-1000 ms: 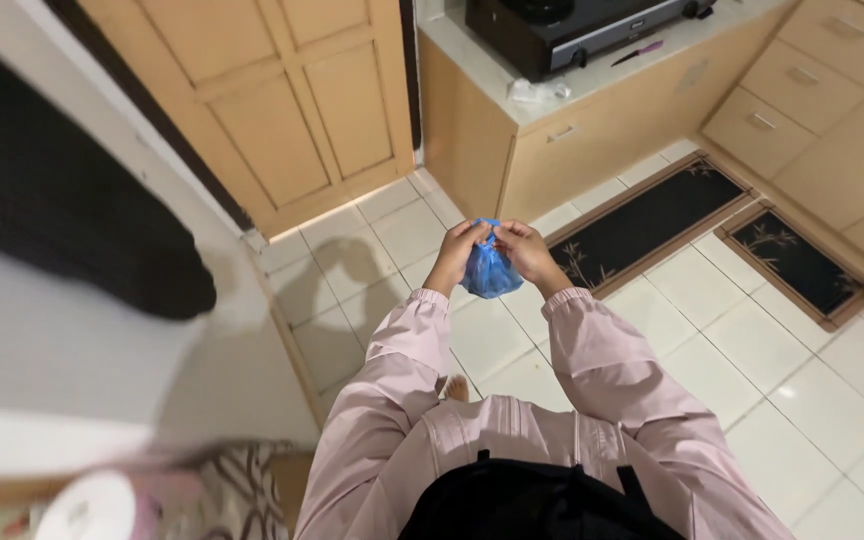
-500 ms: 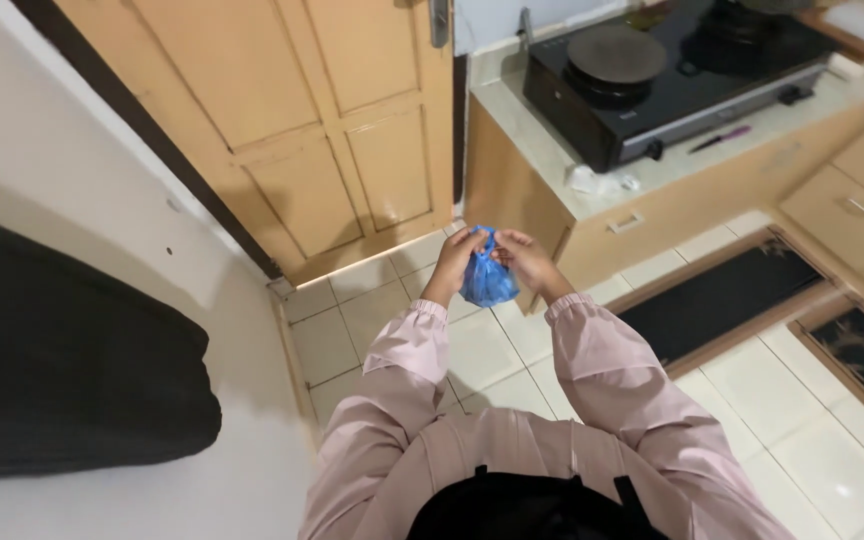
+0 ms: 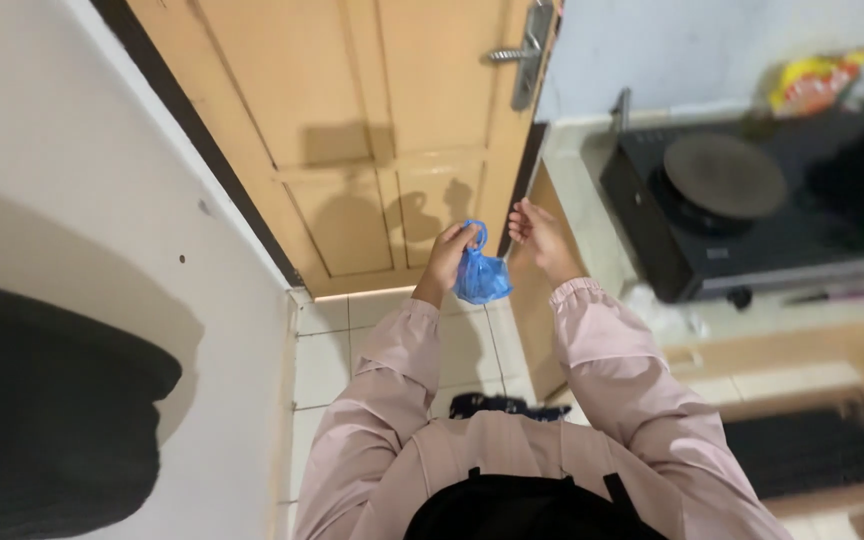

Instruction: The recorder carries a small plastic bag through a house and outdoors to dispose of it in a trash bin.

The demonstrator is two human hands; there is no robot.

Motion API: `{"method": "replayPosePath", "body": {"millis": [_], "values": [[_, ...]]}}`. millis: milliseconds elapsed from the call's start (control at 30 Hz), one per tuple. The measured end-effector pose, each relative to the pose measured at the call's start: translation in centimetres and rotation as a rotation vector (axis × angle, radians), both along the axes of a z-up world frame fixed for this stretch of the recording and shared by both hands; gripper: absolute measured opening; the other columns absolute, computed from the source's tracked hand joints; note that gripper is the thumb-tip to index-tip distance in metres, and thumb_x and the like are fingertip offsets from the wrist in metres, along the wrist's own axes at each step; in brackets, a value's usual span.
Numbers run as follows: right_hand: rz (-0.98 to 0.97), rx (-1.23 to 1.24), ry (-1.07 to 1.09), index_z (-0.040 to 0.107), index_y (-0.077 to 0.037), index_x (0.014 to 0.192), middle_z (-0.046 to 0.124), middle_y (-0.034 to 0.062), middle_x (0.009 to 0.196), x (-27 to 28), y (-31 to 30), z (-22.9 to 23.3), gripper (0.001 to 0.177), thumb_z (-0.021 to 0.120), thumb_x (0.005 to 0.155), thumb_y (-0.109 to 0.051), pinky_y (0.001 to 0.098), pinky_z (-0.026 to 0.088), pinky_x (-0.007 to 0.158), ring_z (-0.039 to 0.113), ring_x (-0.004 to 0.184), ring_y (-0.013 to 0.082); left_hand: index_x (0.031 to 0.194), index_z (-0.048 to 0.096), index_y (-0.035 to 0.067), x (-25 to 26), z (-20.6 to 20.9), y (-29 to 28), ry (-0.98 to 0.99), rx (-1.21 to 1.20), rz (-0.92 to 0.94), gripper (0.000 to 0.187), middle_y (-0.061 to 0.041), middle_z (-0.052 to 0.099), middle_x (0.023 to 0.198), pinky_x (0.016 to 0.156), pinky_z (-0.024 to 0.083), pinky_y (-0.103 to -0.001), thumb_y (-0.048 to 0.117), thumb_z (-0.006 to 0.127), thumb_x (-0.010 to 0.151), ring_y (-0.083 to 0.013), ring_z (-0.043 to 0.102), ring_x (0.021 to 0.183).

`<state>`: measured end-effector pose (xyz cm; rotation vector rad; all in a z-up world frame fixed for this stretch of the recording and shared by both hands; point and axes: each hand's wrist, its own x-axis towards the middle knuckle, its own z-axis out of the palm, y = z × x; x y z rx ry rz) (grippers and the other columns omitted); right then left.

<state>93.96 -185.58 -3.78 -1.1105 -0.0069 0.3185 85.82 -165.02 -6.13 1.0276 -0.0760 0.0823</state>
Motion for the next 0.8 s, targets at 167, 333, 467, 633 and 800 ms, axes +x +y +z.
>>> {"method": "replayPosePath", "body": {"millis": [167, 333, 467, 633, 800], "values": [[0.080, -0.010, -0.019, 0.064, -0.011, 0.105, 0.067, 0.0001, 0.088, 9.8, 0.9, 1.6, 0.026, 0.063, 0.103, -0.037, 0.0292, 0.056, 0.075, 0.064, 0.077, 0.0124, 0.093, 0.067, 0.005, 5.6, 3.7, 0.9, 0.021, 0.099, 0.214, 0.018, 0.002, 0.058, 0.079, 0.068, 0.043, -0.024, 0.022, 0.067, 0.099, -0.0076, 0.053, 0.074], [0.088, 0.035, -0.044, 0.063, -0.009, 0.105, 0.066, 0.0022, 0.088, 17.4, 3.3, 2.4, 0.023, 0.063, 0.104, -0.031, 0.0284, 0.050, 0.066, 0.062, 0.075, 0.0134, 0.094, 0.067, 0.008, 11.3, 1.7, 2.7, -0.001, 0.052, 0.278, 0.016, 0.003, 0.058, 0.079, 0.072, 0.044, -0.023, 0.023, 0.067, 0.100, -0.0071, 0.052, 0.076], [0.018, 0.076, -0.073, 0.059, -0.008, 0.102, 0.061, 0.0030, 0.089, 22.0, 5.6, 4.9, 0.022, 0.065, 0.104, -0.028, 0.0293, 0.050, 0.061, 0.060, 0.071, 0.0154, 0.094, 0.067, 0.007, 15.3, 1.8, 4.3, 0.005, 0.041, 0.308, 0.017, 0.003, 0.061, 0.080, 0.070, 0.045, -0.024, 0.023, 0.067, 0.101, -0.0078, 0.055, 0.075], [-0.035, 0.129, -0.081, 0.060, -0.009, 0.104, 0.058, 0.0016, 0.092, 27.2, 7.7, 5.6, 0.019, 0.066, 0.103, -0.027, 0.0278, 0.053, 0.062, 0.062, 0.073, 0.0153, 0.096, 0.070, 0.007, 18.3, 3.6, 6.1, 0.059, -0.021, 0.302, 0.013, 0.000, 0.062, 0.079, 0.070, 0.047, -0.026, 0.019, 0.066, 0.098, -0.0098, 0.057, 0.074], [-0.177, 0.129, -0.002, 0.061, -0.009, 0.102, 0.059, 0.0027, 0.089, 33.3, 9.0, 4.8, 0.025, 0.068, 0.101, -0.032, 0.0285, 0.052, 0.053, 0.063, 0.066, 0.0183, 0.090, 0.064, 0.006, 20.9, 4.4, 8.0, -0.028, -0.058, 0.240, 0.017, -0.002, 0.064, 0.087, 0.079, 0.051, -0.028, 0.018, 0.062, 0.102, -0.0125, 0.060, 0.082]]}}
